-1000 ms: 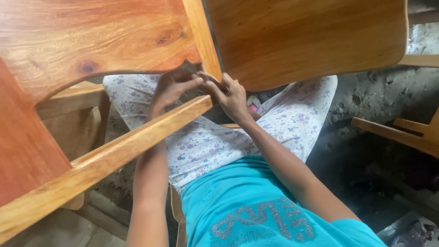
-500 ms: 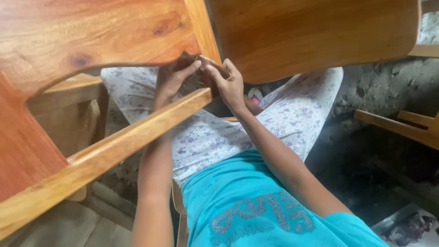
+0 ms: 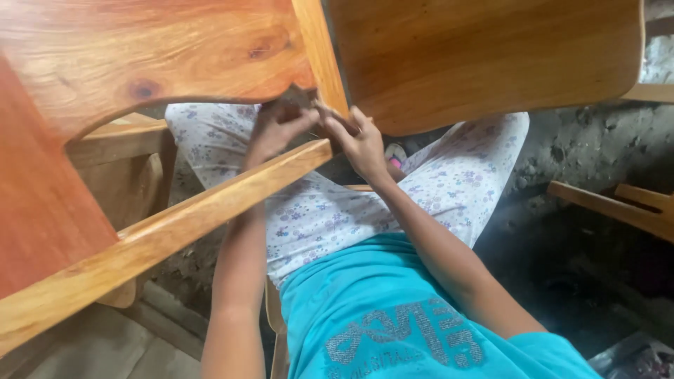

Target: The person manually sands the wooden frame of a chair using sandpaper.

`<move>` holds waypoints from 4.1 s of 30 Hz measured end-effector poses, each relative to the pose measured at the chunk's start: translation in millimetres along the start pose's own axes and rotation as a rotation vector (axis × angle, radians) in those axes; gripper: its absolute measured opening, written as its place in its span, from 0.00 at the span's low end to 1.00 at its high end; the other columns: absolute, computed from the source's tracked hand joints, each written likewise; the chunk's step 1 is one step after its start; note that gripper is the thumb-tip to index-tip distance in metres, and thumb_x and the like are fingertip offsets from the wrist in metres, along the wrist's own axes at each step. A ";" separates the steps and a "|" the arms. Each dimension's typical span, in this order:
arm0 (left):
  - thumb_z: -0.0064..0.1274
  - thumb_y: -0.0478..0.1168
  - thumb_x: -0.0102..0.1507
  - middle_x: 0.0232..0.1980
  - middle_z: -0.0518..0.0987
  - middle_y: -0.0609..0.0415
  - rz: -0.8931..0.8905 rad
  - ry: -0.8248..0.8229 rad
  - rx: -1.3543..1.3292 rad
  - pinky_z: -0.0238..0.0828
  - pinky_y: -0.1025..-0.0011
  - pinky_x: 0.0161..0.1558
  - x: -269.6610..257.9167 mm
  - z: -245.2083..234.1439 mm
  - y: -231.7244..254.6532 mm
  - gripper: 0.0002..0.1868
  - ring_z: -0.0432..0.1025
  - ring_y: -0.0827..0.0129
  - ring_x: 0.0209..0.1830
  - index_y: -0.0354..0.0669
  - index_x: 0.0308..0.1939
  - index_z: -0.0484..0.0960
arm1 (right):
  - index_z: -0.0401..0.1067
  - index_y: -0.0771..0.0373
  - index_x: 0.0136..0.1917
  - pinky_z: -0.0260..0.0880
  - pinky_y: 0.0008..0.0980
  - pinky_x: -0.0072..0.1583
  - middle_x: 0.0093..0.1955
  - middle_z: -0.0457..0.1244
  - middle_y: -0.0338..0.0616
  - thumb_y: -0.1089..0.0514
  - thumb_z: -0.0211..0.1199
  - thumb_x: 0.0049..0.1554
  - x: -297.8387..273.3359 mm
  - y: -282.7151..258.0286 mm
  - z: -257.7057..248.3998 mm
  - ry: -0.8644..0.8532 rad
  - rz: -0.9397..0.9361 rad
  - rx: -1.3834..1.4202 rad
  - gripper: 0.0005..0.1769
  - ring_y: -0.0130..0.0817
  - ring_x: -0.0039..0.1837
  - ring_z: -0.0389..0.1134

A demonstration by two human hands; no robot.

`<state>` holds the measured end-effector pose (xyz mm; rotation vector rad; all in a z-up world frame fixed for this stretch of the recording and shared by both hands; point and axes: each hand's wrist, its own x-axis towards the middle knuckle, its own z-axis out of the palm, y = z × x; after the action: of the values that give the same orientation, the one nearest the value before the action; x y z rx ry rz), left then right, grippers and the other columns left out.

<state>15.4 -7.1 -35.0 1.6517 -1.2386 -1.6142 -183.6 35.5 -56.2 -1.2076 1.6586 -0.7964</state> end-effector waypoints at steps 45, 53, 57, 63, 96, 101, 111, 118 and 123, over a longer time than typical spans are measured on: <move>0.38 0.74 0.64 0.75 0.66 0.32 -0.357 0.027 -0.967 0.67 0.47 0.69 -54.1 22.4 -8.6 0.48 0.65 0.39 0.72 0.44 0.76 0.65 | 0.76 0.55 0.67 0.69 0.37 0.67 0.63 0.69 0.41 0.66 0.68 0.61 5.2 -35.3 -118.4 -0.240 -0.245 0.116 0.21 0.33 0.65 0.70; 0.32 0.77 0.63 0.70 0.75 0.40 -0.360 0.020 -0.862 0.75 0.58 0.63 -50.8 18.0 -18.7 0.49 0.75 0.54 0.64 0.47 0.75 0.69 | 0.79 0.34 0.58 0.72 0.33 0.52 0.35 0.69 0.35 0.54 0.70 0.57 -1.2 -4.6 -17.6 -0.067 -0.476 -0.256 0.17 0.39 0.42 0.71; 0.29 0.78 0.61 0.67 0.77 0.43 -0.348 0.041 -0.879 0.78 0.61 0.61 -57.5 24.3 8.9 0.50 0.78 0.56 0.59 0.52 0.76 0.66 | 0.77 0.31 0.57 0.72 0.42 0.47 0.30 0.63 0.47 0.47 0.67 0.60 -3.0 -18.6 -18.2 -0.110 -0.564 -0.413 0.12 0.49 0.39 0.70; 0.33 0.76 0.63 0.68 0.76 0.39 -0.358 -0.023 -1.024 0.77 0.57 0.61 -45.6 20.8 -26.1 0.46 0.77 0.53 0.62 0.51 0.74 0.68 | 0.77 0.38 0.52 0.73 0.43 0.47 0.34 0.68 0.38 0.52 0.66 0.62 -7.7 -21.6 -37.4 -0.166 -0.336 -0.277 0.06 0.48 0.41 0.71; 0.45 0.80 0.43 0.31 0.77 0.54 0.151 1.088 -0.724 0.79 0.66 0.60 -221.4 -50.6 150.8 0.66 0.78 0.69 0.39 0.50 0.79 0.55 | 0.65 0.49 0.74 0.58 0.33 0.61 0.73 0.65 0.36 0.55 0.55 0.70 -51.3 -83.0 -29.8 -0.328 -0.637 -0.185 0.20 0.31 0.64 0.73; 0.42 0.73 0.58 0.35 0.78 0.49 0.287 1.100 -0.578 0.77 0.65 0.61 -221.6 -56.8 112.1 0.46 0.76 0.67 0.43 0.38 0.63 0.68 | 0.66 0.46 0.73 0.51 0.37 0.60 0.74 0.64 0.37 0.53 0.43 0.73 -53.6 -71.1 -25.0 -0.341 -0.549 -0.226 0.19 0.36 0.61 0.61; 0.52 0.70 0.59 0.57 0.77 0.50 0.350 1.100 -0.569 0.81 0.66 0.51 -231.4 -74.3 104.8 0.48 0.76 0.65 0.39 0.46 0.74 0.61 | 0.70 0.59 0.70 0.63 0.32 0.63 0.72 0.65 0.46 0.60 0.50 0.70 -55.8 -82.1 -45.8 -0.327 -0.470 -0.018 0.17 0.38 0.61 0.68; 0.36 0.54 0.85 0.81 0.57 0.46 0.881 1.041 -0.192 0.44 0.46 0.90 -250.5 -85.7 153.5 0.22 0.50 0.52 0.85 0.49 0.79 0.59 | 0.64 0.54 0.74 0.58 0.36 0.76 0.77 0.62 0.41 0.70 0.49 0.70 -68.8 -208.4 1.3 -0.532 -0.941 0.169 0.23 0.38 0.80 0.63; 0.34 0.36 0.87 0.83 0.61 0.51 0.984 1.054 -0.151 0.48 0.41 0.94 -245.7 -92.2 143.8 0.17 0.53 0.54 0.88 0.46 0.80 0.62 | 0.59 0.58 0.79 0.58 0.50 0.86 0.82 0.53 0.46 0.57 0.39 0.76 -76.0 -201.6 23.9 -0.838 -1.072 0.304 0.21 0.50 0.86 0.56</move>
<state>98.8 119.0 223.3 1.1467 -0.9952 -0.1494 -79.6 44.7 133.6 -1.8435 0.1282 -0.9044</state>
